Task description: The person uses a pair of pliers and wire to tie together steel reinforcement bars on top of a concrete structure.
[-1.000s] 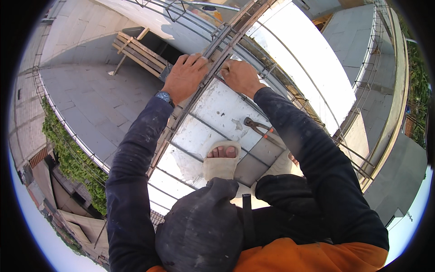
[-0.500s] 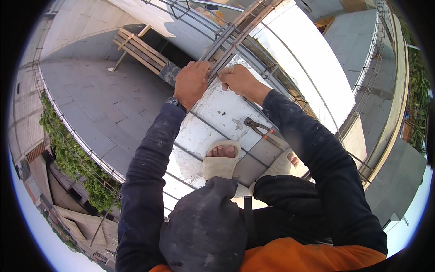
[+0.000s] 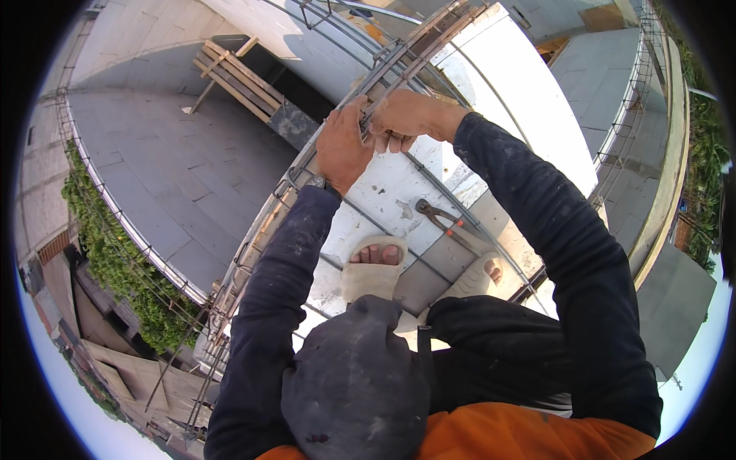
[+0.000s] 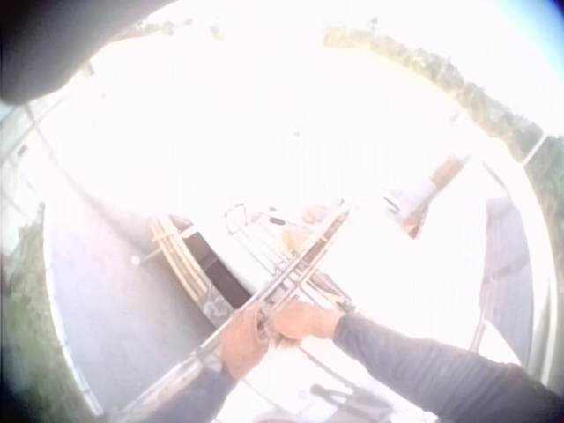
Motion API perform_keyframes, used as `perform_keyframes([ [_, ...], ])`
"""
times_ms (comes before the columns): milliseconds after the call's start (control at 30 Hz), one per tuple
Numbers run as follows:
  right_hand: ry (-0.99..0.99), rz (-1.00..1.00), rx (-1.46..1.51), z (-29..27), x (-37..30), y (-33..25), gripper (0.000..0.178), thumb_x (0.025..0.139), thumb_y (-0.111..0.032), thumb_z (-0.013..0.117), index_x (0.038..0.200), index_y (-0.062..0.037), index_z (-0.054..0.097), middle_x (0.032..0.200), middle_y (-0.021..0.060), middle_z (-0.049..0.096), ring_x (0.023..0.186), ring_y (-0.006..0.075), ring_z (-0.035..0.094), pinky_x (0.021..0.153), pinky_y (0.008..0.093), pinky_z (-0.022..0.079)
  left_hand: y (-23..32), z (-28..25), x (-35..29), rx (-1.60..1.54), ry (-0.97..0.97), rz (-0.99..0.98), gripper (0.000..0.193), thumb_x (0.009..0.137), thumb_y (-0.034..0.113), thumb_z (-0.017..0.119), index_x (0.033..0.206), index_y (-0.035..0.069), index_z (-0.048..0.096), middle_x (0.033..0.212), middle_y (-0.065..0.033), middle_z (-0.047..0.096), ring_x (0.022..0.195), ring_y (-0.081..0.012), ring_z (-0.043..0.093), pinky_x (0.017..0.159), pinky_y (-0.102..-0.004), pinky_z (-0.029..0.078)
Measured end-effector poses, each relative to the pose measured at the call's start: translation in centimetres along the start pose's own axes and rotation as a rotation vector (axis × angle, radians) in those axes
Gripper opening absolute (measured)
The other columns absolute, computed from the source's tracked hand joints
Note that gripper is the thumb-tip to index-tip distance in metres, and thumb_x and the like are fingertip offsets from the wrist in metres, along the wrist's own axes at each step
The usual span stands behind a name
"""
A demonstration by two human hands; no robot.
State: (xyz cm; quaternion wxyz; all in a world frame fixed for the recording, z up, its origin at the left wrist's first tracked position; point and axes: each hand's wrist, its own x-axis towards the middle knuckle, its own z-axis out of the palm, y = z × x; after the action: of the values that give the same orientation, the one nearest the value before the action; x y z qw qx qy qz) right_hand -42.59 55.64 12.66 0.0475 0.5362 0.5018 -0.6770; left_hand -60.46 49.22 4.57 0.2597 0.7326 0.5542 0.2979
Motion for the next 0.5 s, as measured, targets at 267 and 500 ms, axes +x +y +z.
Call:
perform_keyframes([
  [267, 0.262, -0.054, -0.001, -1.6, 0.6, -1.1, 0.030, 0.101, -0.028, 0.066, 0.107, -0.0032, 0.081, 0.092, 0.0108, 0.081, 0.074, 0.0213, 0.074, 0.070, 0.0324, 0.064, -0.4, -0.2, 0.5, -0.131, -0.038, -0.151, 0.046, 0.094, 0.014, 0.075, 0.136, 0.011, 0.059, 0.104, -0.0105, 0.078, 0.090, -0.0318, 0.075, 0.082, -0.0434, 0.058],
  [500, 0.465, -0.307, -0.306, 1.0, 4.3, 4.3, 0.025, 0.093, -0.029, 0.069, 0.102, -0.0087, 0.080, 0.087, 0.0131, 0.078, 0.077, 0.0290, 0.075, 0.077, 0.0434, 0.059, -0.8, -2.6, 2.1, -0.166, -0.209, -0.182, 0.039, 0.096, 0.011, 0.072, 0.133, 0.010, 0.058, 0.105, -0.0140, 0.081, 0.091, -0.0297, 0.079, 0.079, -0.0403, 0.059],
])
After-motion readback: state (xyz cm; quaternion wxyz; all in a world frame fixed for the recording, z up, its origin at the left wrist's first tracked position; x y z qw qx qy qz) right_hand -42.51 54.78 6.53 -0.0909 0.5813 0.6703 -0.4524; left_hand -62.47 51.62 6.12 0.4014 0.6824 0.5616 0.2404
